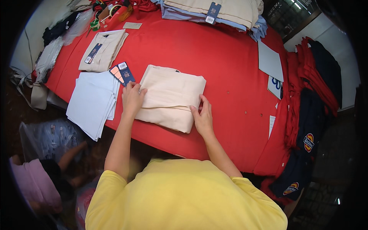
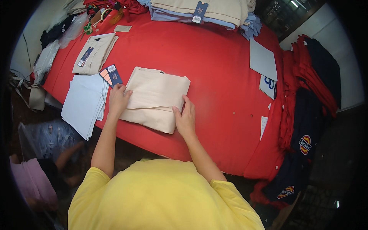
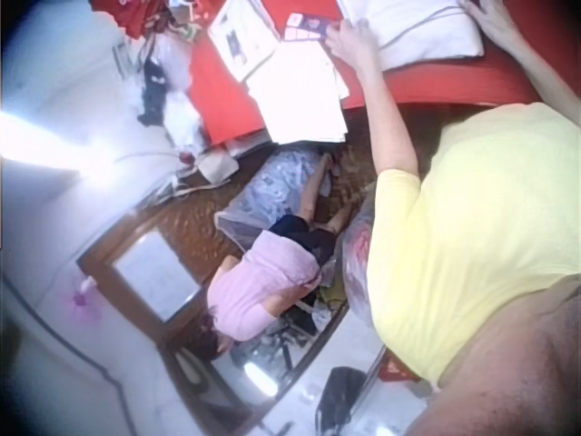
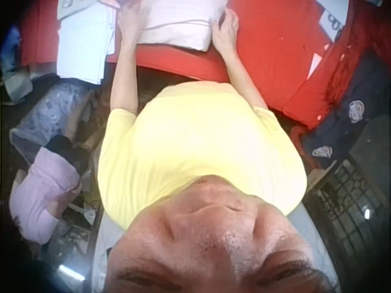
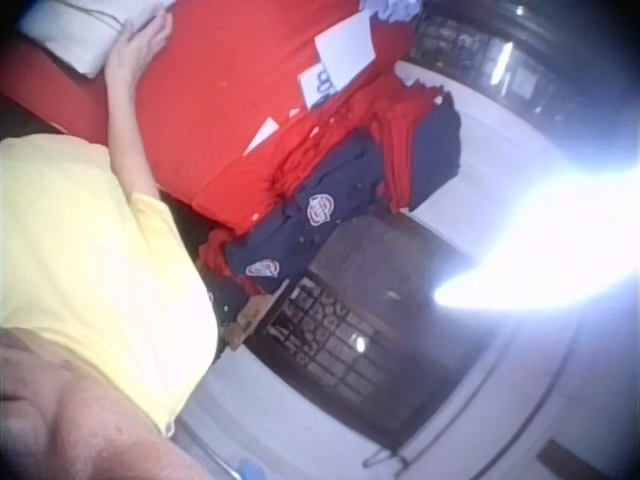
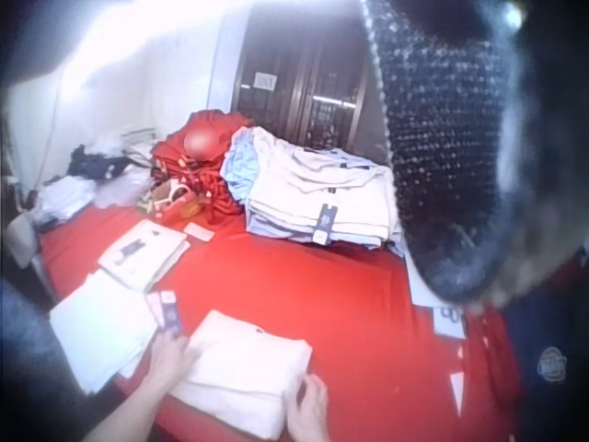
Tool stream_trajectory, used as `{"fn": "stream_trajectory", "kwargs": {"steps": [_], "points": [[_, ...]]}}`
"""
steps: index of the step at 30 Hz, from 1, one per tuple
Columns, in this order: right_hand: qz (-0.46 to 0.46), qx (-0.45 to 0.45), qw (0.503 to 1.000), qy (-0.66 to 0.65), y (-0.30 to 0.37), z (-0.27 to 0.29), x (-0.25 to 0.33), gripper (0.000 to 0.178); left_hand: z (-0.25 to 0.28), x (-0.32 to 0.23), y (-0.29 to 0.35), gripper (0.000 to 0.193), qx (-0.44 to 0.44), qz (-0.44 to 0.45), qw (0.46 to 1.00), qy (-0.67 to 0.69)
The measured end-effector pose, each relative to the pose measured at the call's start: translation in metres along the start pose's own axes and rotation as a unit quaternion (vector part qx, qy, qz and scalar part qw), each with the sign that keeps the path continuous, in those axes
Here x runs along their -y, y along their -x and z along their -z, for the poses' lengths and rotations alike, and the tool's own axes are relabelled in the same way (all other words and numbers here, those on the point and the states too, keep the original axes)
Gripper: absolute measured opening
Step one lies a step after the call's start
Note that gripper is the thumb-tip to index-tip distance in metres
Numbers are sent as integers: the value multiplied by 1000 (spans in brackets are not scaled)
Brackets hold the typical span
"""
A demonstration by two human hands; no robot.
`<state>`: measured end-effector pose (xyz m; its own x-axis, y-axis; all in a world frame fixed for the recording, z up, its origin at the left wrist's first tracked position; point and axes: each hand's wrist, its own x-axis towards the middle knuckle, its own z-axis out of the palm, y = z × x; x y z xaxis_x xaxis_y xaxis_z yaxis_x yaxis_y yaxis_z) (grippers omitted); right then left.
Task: The person folds shirts on a red table, aligns them using a board, and stacks them. The person handles a small white paper and places it on a folded shirt.
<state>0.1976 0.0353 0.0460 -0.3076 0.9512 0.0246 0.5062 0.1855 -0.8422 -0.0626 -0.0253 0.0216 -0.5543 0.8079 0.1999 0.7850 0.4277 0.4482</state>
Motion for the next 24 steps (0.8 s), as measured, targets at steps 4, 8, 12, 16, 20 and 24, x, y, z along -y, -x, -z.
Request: {"fn": "stream_trajectory", "kwargs": {"steps": [4,8,12,16,20,24], "points": [[37,43,997,-51,-23,-1,-15,52,-11,-4,-9,33,-27,-5,999,29],[5,28,988,-152,-74,51,-11,33,-6,-24,19,34,116,16,989,87],[-20,114,978,-172,-84,85,-48,23,25,-63,25,41,230,76,970,28],[-28,104,969,-222,-75,83,-61,21,23,-76,1,52,44,-145,988,-2],[-19,56,971,-233,-75,74,-55,16,-22,-130,-79,72,109,-158,972,135],[-1,-20,999,-43,-63,76,-31,11,-50,-162,-117,79,355,-131,916,131]]}}
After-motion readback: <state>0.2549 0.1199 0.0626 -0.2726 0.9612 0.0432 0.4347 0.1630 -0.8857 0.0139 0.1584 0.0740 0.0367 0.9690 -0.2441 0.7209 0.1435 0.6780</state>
